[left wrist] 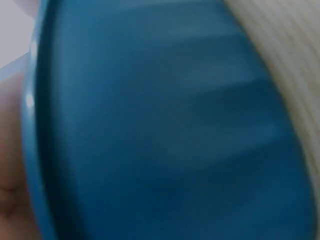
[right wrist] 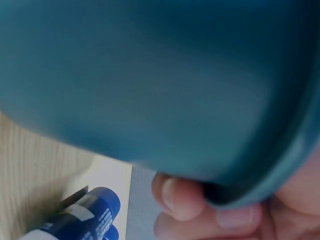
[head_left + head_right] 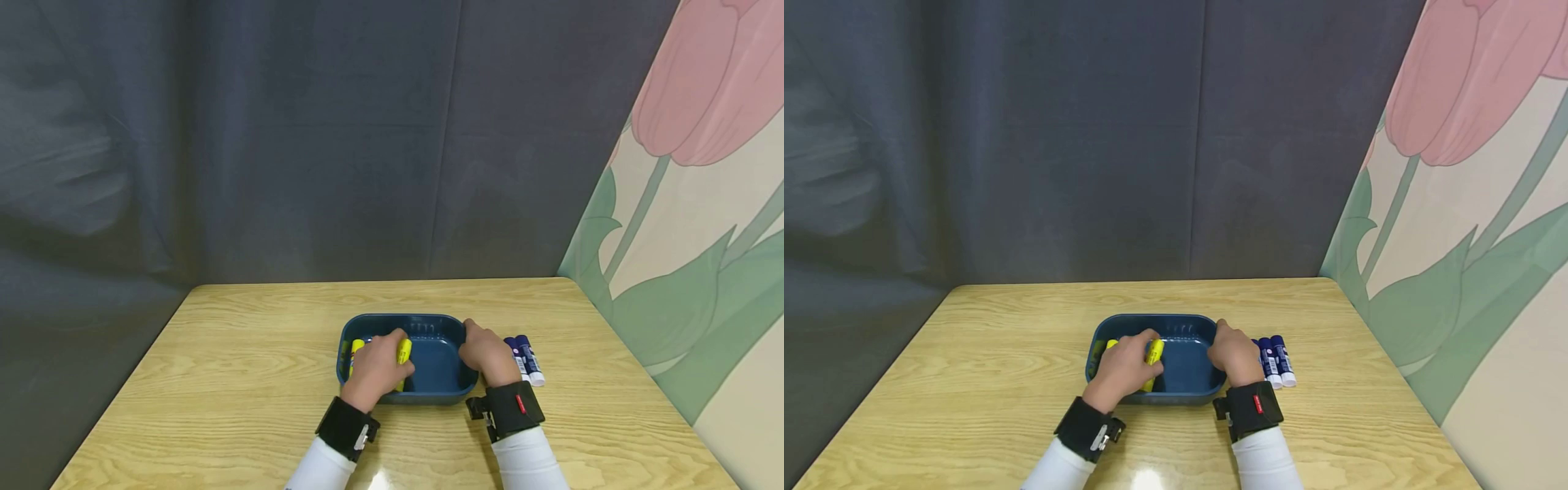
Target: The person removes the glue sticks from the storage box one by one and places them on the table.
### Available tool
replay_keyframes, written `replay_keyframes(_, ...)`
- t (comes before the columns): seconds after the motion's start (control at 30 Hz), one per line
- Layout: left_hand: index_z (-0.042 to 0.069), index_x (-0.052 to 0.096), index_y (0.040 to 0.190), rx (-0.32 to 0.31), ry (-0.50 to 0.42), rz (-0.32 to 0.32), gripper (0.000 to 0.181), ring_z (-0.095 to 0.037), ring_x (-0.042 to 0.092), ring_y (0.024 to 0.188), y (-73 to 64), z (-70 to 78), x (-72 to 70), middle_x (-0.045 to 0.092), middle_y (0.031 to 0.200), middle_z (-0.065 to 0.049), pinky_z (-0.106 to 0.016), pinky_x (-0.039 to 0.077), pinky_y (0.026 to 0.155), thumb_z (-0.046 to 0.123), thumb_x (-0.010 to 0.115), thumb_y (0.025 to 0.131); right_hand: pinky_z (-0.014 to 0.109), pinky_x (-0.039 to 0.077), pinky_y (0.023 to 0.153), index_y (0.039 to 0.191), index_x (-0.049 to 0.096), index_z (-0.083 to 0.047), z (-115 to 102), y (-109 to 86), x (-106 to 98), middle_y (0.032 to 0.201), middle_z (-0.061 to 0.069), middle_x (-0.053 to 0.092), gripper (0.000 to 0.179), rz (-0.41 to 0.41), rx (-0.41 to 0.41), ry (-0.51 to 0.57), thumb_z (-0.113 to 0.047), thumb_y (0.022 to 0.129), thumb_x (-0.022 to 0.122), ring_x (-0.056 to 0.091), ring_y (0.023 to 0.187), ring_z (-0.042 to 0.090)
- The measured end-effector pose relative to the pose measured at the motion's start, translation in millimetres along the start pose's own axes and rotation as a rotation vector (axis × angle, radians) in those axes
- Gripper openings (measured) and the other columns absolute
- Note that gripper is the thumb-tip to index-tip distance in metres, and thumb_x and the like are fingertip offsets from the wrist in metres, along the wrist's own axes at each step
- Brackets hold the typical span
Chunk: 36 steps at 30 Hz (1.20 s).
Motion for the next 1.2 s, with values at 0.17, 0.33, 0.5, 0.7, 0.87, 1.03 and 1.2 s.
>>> replay_keyframes(0.17, 0.011, 0.059, 0.132, 0.002, -0.032, 0.007, 0.053, -0.013, 0.055, 0.064, -3.5, 0.2, -12.3, 0.067, 0.092, -0.005, -0.029, 0.046, 0.056, 0.024, 0.077, 0.084, 0.057, 0.052, 0.084, 0.149, 0.038, 0.001, 0.4, -0.1, -0.1, 0.134, 0.032, 0.055, 0.057, -0.002, 0.001, 0.002, -0.006, 0.093, 0.053, 0.060, 0.101, 0.036)
replay_keyframes(0.33, 0.011, 0.059, 0.132, -0.027, -0.047, 0.013, 0.052, -0.014, 0.055, 0.060, -7.6, -3.8, -29.8, 0.068, 0.093, -0.007, -0.030, 0.046, 0.055, 0.023, 0.076, 0.085, 0.058, 0.051, 0.087, 0.149, 0.038, 0.000, 0.5, -0.5, -0.2, 0.134, 0.032, 0.055, 0.057, -0.004, 0.004, 0.003, -0.007, 0.094, 0.052, 0.060, 0.105, 0.037)
replay_keyframes(0.5, 0.011, 0.057, 0.136, -0.079, -0.043, 0.012, 0.053, -0.016, 0.053, 0.057, -12.5, -12.8, -47.9, 0.068, 0.095, -0.010, -0.030, 0.043, 0.052, 0.022, 0.075, 0.087, 0.057, 0.051, 0.085, 0.150, 0.038, -0.001, -0.3, 0.1, -0.5, 0.134, 0.032, 0.055, 0.058, -0.005, 0.001, 0.001, -0.007, 0.094, 0.052, 0.060, 0.104, 0.036)
replay_keyframes(0.7, 0.012, 0.056, 0.138, -0.151, -0.064, 0.011, 0.054, -0.017, 0.049, 0.050, -15.8, -31.6, -63.8, 0.063, 0.079, -0.007, -0.028, 0.037, 0.047, 0.023, 0.074, 0.088, 0.057, 0.051, 0.083, 0.149, 0.037, 0.000, -0.1, -0.6, -0.3, 0.134, 0.033, 0.054, 0.058, -0.006, -0.004, 0.004, -0.007, 0.093, 0.052, 0.060, 0.103, 0.037)
replay_keyframes(0.87, 0.011, 0.056, 0.137, -0.195, -0.051, 0.023, 0.054, -0.017, 0.053, 0.056, -16.1, -46.2, -74.0, 0.066, 0.087, -0.007, -0.029, 0.039, 0.050, 0.023, 0.075, 0.087, 0.058, 0.050, 0.085, 0.149, 0.038, 0.000, -0.6, -0.6, -0.8, 0.134, 0.033, 0.054, 0.058, 0.002, -0.007, 0.002, -0.007, 0.093, 0.052, 0.060, 0.106, 0.038)
replay_keyframes(1.03, 0.013, 0.056, 0.135, -0.233, -0.048, 0.023, 0.052, -0.017, 0.053, 0.054, -17.5, -58.7, -79.6, 0.060, 0.074, -0.004, -0.028, 0.037, 0.049, 0.023, 0.074, 0.088, 0.060, 0.049, 0.087, 0.148, 0.039, 0.001, -1.0, -1.0, -1.0, 0.133, 0.033, 0.054, 0.057, 0.002, -0.003, -0.008, -0.007, 0.093, 0.053, 0.060, 0.106, 0.039)
replay_keyframes(1.2, 0.012, 0.056, 0.134, -0.263, -0.047, 0.035, 0.050, -0.019, 0.055, 0.063, -18.2, -68.2, -84.0, 0.064, 0.085, -0.008, -0.029, 0.040, 0.053, 0.022, 0.074, 0.088, 0.060, 0.049, 0.088, 0.149, 0.038, 0.000, -0.5, -1.7, -0.7, 0.135, 0.033, 0.054, 0.057, 0.001, 0.002, -0.009, -0.008, 0.094, 0.053, 0.059, 0.108, 0.039)
Point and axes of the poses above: each hand's wrist, its own y-axis towards the middle knuckle, its own x-axis out of the palm, z = x × y, the point moved 7 cm from there along y, towards the middle knuckle
